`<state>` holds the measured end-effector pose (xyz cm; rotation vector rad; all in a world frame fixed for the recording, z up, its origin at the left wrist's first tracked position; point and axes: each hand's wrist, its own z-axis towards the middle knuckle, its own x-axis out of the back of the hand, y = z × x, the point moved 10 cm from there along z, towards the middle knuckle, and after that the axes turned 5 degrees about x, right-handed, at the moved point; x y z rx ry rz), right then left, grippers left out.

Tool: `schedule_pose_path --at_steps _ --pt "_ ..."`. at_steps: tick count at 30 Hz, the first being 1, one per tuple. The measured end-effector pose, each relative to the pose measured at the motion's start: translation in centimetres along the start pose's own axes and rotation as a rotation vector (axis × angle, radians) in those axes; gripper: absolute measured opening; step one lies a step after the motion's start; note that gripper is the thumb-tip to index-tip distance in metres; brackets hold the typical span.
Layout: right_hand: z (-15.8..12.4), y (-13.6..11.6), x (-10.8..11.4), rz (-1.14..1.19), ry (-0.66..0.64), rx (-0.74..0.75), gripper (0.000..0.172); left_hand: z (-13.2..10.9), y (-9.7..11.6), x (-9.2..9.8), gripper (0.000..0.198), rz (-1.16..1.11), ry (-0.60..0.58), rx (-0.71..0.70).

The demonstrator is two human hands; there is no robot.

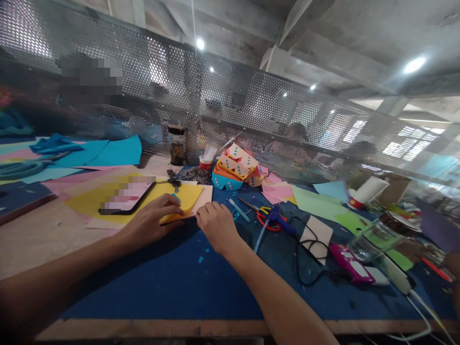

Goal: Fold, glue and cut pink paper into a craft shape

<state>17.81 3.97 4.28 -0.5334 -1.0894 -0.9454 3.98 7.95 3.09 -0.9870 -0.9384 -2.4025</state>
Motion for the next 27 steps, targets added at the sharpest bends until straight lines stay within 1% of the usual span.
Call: schedule_pose_path --at_steps 5,7,9,13,18,27 --pt "-0.3 0.6 1.2 0.098 0.099 -0.044 0.014 0.1 -0.7 -0.2 0.028 -0.02 0.016 0.035" --pt "-0.4 1.4 1.4 0.143 0.149 -0.094 0.018 0.2 -1.0 0.0 0.029 -0.044 0.027 0.059" --pt "-0.3 2.4 1.3 0.192 0.191 -0.153 0.017 0.2 -1.2 0.1 0.029 -0.07 0.027 0.083" --pt "0.2 4.1 0.6 0.298 0.243 -0.226 0.004 0.3 -1.5 0.1 0.029 -0.112 0.011 0.121" --pt "0.6 4.7 0.5 0.374 0.262 -0.217 0.01 0.5 -1.8 -0.2 0.03 -0.158 -0.011 0.155" --pt "0.3 4.2 1.0 0.418 0.288 -0.179 0.012 0.6 -2.0 -0.2 0.032 -0.209 -0.03 0.213"
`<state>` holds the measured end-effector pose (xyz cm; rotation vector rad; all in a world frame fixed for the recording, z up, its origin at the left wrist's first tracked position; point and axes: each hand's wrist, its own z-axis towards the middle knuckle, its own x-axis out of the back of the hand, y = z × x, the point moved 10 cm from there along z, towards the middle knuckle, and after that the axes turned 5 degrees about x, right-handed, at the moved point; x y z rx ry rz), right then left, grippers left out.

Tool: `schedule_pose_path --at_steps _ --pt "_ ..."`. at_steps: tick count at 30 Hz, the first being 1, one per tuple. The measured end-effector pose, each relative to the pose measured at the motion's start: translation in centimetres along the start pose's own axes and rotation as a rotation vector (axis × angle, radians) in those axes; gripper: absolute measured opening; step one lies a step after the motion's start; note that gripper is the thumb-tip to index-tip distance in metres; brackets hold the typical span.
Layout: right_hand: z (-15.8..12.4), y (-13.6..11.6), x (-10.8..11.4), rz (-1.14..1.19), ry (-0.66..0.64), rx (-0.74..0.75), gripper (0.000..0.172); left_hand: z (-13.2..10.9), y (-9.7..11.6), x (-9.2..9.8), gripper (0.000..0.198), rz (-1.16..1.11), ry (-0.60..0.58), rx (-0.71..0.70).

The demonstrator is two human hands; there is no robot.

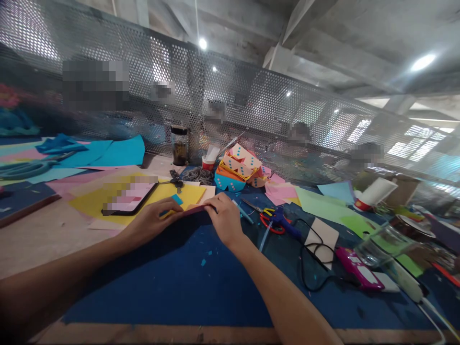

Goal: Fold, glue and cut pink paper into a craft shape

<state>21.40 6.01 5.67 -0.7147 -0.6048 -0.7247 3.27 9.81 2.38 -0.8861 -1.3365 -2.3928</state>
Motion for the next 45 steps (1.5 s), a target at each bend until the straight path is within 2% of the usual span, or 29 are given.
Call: schedule_pose_path --at_steps 6,13,20,28,37,45 --pt "-0.1 0.2 0.2 -0.028 0.041 -0.001 0.01 0.0 -0.5 0.0 0.033 -0.025 0.004 0.047" --pt "-0.2 -1.5 0.9 -0.095 0.037 0.141 0.008 0.1 -1.0 0.1 0.038 -0.051 -0.004 0.109" --pt "-0.5 -2.0 0.8 -0.174 0.055 0.224 0.005 0.1 -1.1 0.3 0.039 -0.065 0.001 0.133" --pt "-0.8 -2.3 1.1 -0.232 0.101 0.24 0.005 0.2 -0.5 0.4 0.039 -0.069 -0.003 0.123" --pt "-0.9 -2.3 0.8 -0.22 0.088 0.262 0.007 0.1 -1.3 0.4 0.04 -0.087 0.013 0.148" --pt "-0.9 -2.2 0.8 -0.202 0.095 0.228 0.011 0.2 -1.0 0.0 0.037 -0.086 0.001 0.105"
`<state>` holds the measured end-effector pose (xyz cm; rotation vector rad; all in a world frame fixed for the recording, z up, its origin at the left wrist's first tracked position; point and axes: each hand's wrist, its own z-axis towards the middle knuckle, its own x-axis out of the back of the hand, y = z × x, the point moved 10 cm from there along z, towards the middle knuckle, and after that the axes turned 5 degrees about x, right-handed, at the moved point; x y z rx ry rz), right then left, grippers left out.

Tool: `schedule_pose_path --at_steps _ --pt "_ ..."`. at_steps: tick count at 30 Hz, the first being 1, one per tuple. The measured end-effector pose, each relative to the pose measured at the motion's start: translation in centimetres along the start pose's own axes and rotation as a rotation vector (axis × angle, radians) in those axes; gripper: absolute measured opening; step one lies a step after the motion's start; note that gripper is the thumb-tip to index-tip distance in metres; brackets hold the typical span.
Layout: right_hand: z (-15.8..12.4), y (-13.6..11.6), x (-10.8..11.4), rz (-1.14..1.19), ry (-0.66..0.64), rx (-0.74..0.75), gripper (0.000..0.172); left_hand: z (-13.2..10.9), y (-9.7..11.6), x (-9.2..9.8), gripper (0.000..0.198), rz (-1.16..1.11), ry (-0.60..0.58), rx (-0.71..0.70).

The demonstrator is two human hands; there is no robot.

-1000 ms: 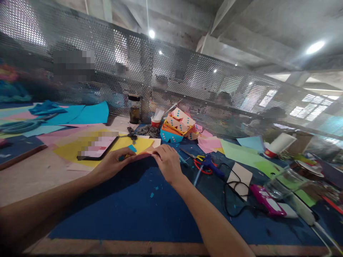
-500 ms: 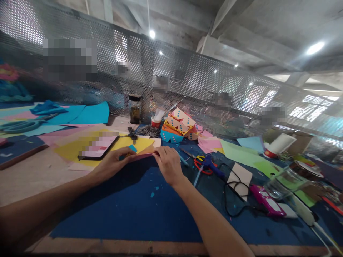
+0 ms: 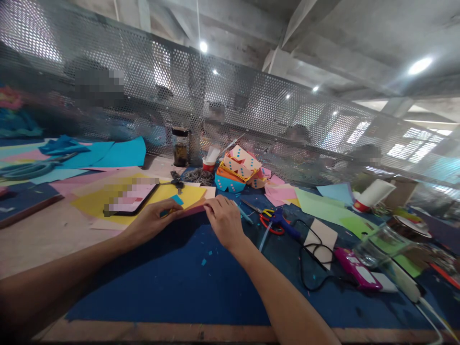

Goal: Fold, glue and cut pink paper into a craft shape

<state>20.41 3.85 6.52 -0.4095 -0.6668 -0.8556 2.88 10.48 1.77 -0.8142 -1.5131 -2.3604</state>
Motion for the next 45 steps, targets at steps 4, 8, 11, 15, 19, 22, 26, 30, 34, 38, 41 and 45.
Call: schedule_pose_path --at_steps 4,8,11,15,19,22,26,30,34,38,41,45 --pt "0.0 0.0 -0.1 0.045 0.002 -0.011 0.011 -0.1 0.2 -0.1 0.037 0.011 -0.011 -0.008" --pt "0.0 0.1 -0.4 0.089 0.007 -0.015 0.019 -0.1 0.3 -0.1 0.037 0.02 -0.023 -0.009" --pt "-0.1 0.2 -0.6 0.105 0.011 -0.021 0.023 -0.1 0.4 -0.1 0.037 0.026 -0.028 -0.009" --pt "-0.1 0.2 -0.8 0.121 0.003 -0.024 0.023 -0.1 0.5 -0.2 0.038 0.027 -0.029 -0.013" --pt "-0.2 0.3 -1.0 0.147 -0.01 -0.027 0.024 -0.2 0.6 -0.1 0.037 0.032 -0.024 -0.019" --pt "-0.2 0.3 -1.2 0.178 -0.022 -0.036 0.025 -0.2 0.5 -0.1 0.036 0.039 -0.021 -0.023" --pt "-0.2 0.5 -1.5 0.213 -0.045 -0.05 0.027 -0.2 0.5 -0.1 0.036 0.049 -0.018 -0.03" --pt "-0.3 0.4 -1.6 0.225 -0.062 -0.048 0.022 -0.2 0.7 0.0 0.036 0.058 -0.011 -0.042" --pt "-0.4 0.2 -1.8 0.232 -0.071 -0.035 0.017 -0.2 0.9 0.1 0.035 0.079 0.002 -0.062" --pt "-0.4 0.2 -1.9 0.244 -0.069 -0.039 0.017 -0.2 0.9 0.1 0.033 0.103 0.02 -0.084" --pt "-0.4 0.5 -1.8 0.267 -0.056 -0.057 0.016 -0.2 0.6 0.1 0.031 0.12 0.033 -0.088" --pt "-0.3 1.0 -1.6 0.317 -0.04 -0.092 0.016 -0.3 0.2 0.2 0.032 0.148 0.059 -0.094"
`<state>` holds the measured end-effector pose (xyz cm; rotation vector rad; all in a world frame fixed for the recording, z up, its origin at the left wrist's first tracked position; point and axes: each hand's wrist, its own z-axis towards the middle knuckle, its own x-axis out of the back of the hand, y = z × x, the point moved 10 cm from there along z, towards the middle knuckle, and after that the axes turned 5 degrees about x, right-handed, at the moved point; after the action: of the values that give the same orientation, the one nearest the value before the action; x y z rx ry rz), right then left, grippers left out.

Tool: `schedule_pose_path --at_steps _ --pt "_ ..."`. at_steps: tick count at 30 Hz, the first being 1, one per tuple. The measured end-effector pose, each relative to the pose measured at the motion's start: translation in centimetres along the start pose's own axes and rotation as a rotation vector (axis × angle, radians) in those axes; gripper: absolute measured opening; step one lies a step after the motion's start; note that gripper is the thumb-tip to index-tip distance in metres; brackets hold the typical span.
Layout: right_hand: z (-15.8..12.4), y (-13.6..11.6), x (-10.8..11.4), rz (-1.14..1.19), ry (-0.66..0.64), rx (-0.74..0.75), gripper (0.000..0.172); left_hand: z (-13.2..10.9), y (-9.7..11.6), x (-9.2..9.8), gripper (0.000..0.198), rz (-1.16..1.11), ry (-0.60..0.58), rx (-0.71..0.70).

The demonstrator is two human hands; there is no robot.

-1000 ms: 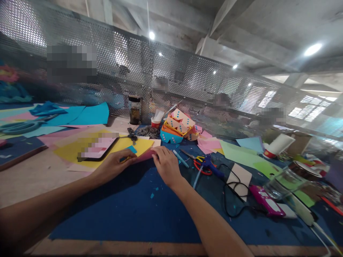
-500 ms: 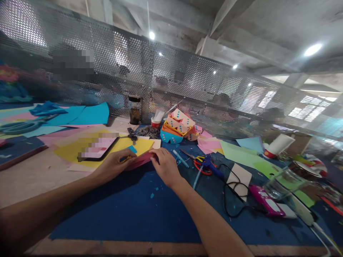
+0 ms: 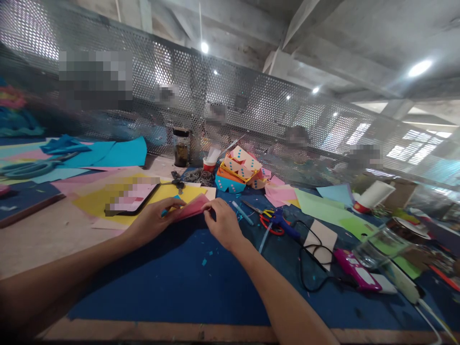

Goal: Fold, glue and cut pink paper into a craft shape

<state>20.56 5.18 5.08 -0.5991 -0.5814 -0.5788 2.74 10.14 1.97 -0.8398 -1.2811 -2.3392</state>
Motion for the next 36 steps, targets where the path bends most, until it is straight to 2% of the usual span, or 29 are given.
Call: schedule_pose_path --at_steps 7,12,19,23,28,33,35,36 --pt "-0.2 0.6 0.2 0.068 0.011 -0.065 0.014 -0.5 1.4 0.2 0.042 0.083 0.0 -0.099" --pt "-0.1 0.6 0.3 0.109 0.02 -0.087 0.016 -0.6 1.7 0.0 0.038 0.155 -0.009 -0.168" --pt "0.0 0.0 -0.1 0.087 0.0 -0.03 0.027 -0.6 2.1 -0.9 0.037 0.226 -0.055 -0.22" --pt "-0.1 -0.9 -1.0 0.061 -0.074 0.027 0.033 -0.6 1.8 -1.3 0.059 0.268 -0.088 -0.21" --pt "-0.5 -1.5 -1.6 -0.001 -0.136 0.063 0.025 -0.7 0.9 -1.6 0.075 0.328 -0.085 -0.162" --pt "-0.6 -1.6 -1.6 -0.066 -0.157 0.073 0.019 -0.7 0.7 -1.7 0.101 0.362 -0.095 -0.139" --pt "-0.6 -1.6 -1.6 -0.08 -0.164 0.075 0.018 -0.7 0.7 -1.9 0.101 0.378 -0.112 -0.143" --pt "-0.6 -1.6 -1.6 -0.083 -0.165 0.075 0.018 -0.7 0.8 -2.0 0.095 0.388 -0.126 -0.151"
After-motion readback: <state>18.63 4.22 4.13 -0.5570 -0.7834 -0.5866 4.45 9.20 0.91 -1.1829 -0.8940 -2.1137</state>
